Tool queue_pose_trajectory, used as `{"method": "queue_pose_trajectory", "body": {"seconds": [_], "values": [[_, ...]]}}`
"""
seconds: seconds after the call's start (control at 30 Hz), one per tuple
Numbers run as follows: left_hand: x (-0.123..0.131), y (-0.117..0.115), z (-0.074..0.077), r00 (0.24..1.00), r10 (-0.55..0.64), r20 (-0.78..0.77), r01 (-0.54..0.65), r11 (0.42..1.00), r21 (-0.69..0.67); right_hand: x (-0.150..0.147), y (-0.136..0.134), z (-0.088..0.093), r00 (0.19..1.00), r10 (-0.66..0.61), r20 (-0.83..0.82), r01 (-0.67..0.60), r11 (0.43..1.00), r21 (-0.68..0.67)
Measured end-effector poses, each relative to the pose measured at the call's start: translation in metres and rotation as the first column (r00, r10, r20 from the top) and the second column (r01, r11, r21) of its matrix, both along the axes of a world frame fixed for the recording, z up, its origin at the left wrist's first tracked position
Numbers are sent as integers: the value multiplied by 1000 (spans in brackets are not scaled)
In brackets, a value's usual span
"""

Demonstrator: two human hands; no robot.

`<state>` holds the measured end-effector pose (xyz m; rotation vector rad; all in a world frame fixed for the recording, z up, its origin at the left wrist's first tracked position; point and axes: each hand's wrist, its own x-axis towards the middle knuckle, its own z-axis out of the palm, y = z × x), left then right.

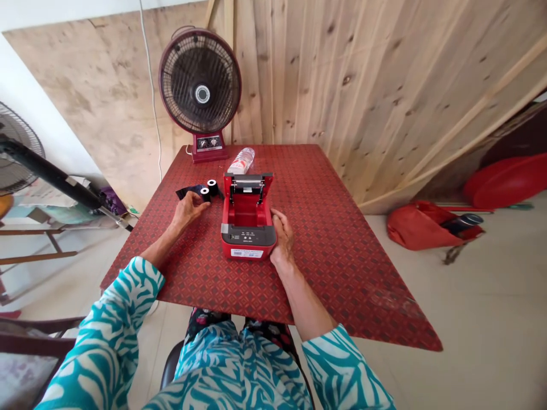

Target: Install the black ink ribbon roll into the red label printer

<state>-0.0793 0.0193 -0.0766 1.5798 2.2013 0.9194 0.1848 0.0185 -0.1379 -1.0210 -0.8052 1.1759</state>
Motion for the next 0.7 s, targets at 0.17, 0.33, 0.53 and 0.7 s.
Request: {"method": "queue_pose_trajectory", "body": {"seconds": [0.17, 0.33, 0.53, 0.7], "values": [[4, 27, -7, 995, 93, -31, -95, 994, -55, 0, -5, 2, 1000, 10, 16, -10, 1000, -10], [2, 33, -11, 986, 162, 31, -162, 987, -8, 0, -7, 5, 1000, -3, 20, 4, 1000, -20], [-8, 14, -9, 877, 34, 480, -140, 972, 188, 1, -7, 5, 999, 42, 21, -41, 999, -22], [0, -15, 12, 759, -117, 640, -123, 940, 318, 2, -2, -3, 997, 31, 65, -32, 999, 25]]}}
